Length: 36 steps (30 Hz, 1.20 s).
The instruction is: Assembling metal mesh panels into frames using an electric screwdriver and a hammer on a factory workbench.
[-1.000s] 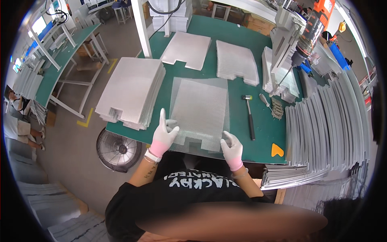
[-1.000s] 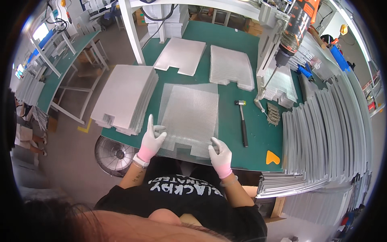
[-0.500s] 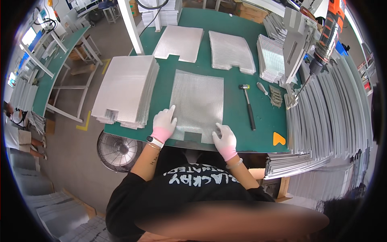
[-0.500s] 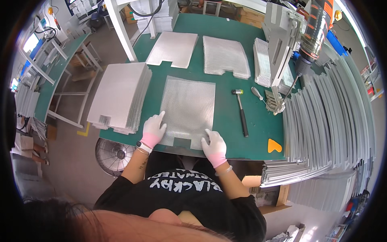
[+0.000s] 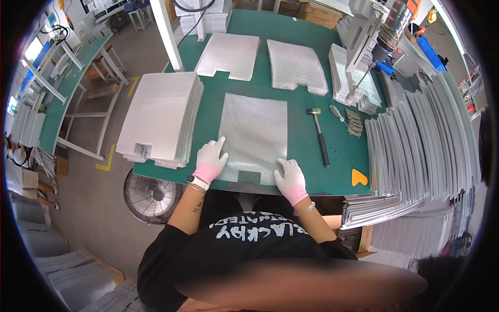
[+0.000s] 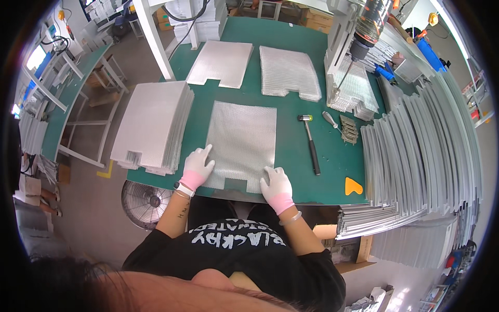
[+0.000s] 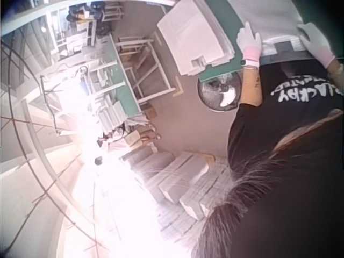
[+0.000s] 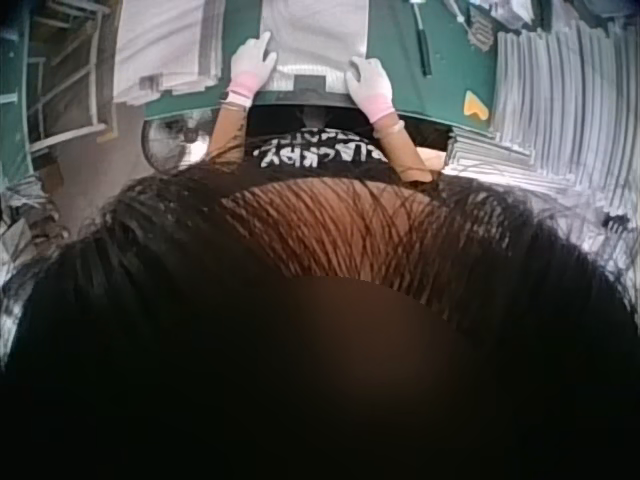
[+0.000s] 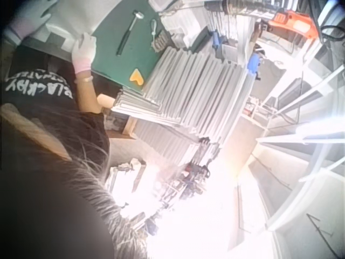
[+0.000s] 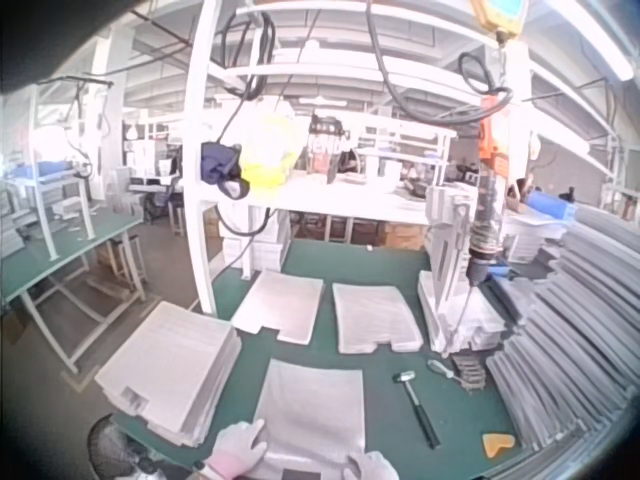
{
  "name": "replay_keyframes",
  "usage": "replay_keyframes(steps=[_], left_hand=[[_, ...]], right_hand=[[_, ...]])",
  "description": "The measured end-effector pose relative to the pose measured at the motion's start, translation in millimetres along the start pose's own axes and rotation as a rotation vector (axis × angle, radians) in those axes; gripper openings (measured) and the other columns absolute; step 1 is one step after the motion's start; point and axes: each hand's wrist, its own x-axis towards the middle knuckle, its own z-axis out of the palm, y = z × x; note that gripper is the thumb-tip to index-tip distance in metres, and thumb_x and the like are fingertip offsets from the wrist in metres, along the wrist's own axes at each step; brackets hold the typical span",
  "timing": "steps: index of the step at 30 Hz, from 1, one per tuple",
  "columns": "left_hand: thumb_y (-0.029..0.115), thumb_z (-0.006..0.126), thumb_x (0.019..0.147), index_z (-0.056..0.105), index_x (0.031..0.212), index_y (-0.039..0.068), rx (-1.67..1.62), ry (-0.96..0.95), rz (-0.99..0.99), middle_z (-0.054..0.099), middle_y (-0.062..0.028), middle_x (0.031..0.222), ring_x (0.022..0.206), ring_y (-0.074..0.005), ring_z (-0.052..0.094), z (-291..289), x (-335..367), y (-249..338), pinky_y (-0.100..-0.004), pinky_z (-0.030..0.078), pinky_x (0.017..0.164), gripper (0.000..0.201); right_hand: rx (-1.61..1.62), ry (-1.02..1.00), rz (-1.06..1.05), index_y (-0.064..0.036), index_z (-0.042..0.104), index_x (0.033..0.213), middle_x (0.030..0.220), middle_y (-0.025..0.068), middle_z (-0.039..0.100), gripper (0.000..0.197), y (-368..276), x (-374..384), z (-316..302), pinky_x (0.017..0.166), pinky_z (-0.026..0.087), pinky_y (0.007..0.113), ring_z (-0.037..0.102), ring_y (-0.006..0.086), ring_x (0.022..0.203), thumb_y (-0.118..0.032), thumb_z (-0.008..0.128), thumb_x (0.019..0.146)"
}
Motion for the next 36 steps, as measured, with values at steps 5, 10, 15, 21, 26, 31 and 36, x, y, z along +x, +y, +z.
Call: replay_keyframes(steps=[5, 10, 15, 21, 26, 31, 36], left_hand=[[0.030, 0.067, 0.086, 0.053, 0.140, 0.013, -0.021, -0.107, -0.155, 0.056, -0.0183, 0.130, 0.118, -0.0372, 0.054, -15.5, 2.5, 12.9, -0.0484, 0.047, 0.098, 0.058], [0.040, 0.062, 0.088, 0.052, 0.142, 0.015, 0.259, -0.013, 0.136, 0.037, -0.0178, 0.154, 0.144, -0.0391, 0.030, -8.0, 2.1, -14.7, -0.0585, 0.022, 0.117, 0.060], [0.035, 0.056, 0.091, 0.047, 0.144, 0.011, 0.230, -0.047, 0.141, 0.041, -0.0137, 0.152, 0.141, -0.0400, 0.034, 2.7, -4.4, 3.1, -0.0568, 0.021, 0.118, 0.059], [0.032, 0.057, 0.090, 0.048, 0.143, 0.008, 0.203, 0.001, 0.070, 0.042, -0.0147, 0.151, 0.140, -0.0401, 0.035, -4.7, -9.8, 9.6, -0.0556, 0.022, 0.118, 0.059], [0.032, 0.057, 0.089, 0.050, 0.141, 0.008, 0.172, -0.014, 0.069, 0.042, -0.0147, 0.151, 0.141, -0.0397, 0.035, -6.6, -9.4, 11.8, -0.0550, 0.022, 0.119, 0.058], [0.032, 0.057, 0.087, 0.051, 0.139, 0.007, 0.165, 0.014, 0.072, 0.044, -0.0163, 0.149, 0.139, -0.0409, 0.036, 0.7, -9.2, 7.4, -0.0561, 0.023, 0.118, 0.058], [0.034, 0.057, 0.089, 0.050, 0.142, 0.009, 0.182, -0.005, 0.060, 0.042, -0.0147, 0.151, 0.141, -0.0394, 0.035, -4.5, -11.5, 10.2, -0.0550, 0.021, 0.119, 0.059]], right_hand=[[-0.206, -0.155, 0.103, -0.0131, 0.064, 0.123, 0.107, 0.0208, 0.060, 0.040, -20.5, 7.3, -24.5, 0.086, 0.053, 0.043, 0.063, 0.0378, 0.097, -0.031, 0.066, 0.087], [-0.126, -0.134, -0.113, -0.0155, 0.072, 0.110, 0.104, 0.0209, 0.061, 0.032, 10.2, 40.3, -30.5, 0.086, 0.053, 0.046, 0.063, 0.0374, 0.095, -0.036, 0.066, 0.086], [-0.051, 0.119, -0.099, -0.0089, 0.070, 0.107, 0.105, 0.0206, 0.064, 0.033, 35.8, 156.6, -41.8, 0.088, 0.052, 0.047, 0.063, 0.0390, 0.101, -0.034, 0.064, 0.087], [-0.383, -0.032, 0.297, -0.0074, 0.056, 0.131, 0.133, 0.0201, 0.054, 0.068, -3.7, 301.5, -25.4, 0.098, 0.051, 0.048, 0.055, 0.0368, 0.123, -0.058, 0.063, 0.086], [-0.386, 0.085, 0.458, -0.0085, 0.052, 0.137, 0.139, 0.0219, 0.051, 0.079, -1.2, 344.4, -13.5, 0.100, 0.050, 0.047, 0.056, 0.0398, 0.126, -0.062, 0.066, 0.080], [-0.312, 0.021, 0.380, -0.0081, 0.054, 0.134, 0.136, 0.0233, 0.054, 0.069, -8.5, 357.8, -43.9, 0.098, 0.051, 0.048, 0.060, 0.0397, 0.120, -0.053, 0.064, 0.083], [-0.306, 0.140, 0.231, -0.0008, 0.056, 0.128, 0.126, 0.0263, 0.060, 0.067, -6.1, 331.6, -49.8, 0.095, 0.052, 0.048, 0.064, 0.0422, 0.111, -0.050, 0.064, 0.082]])
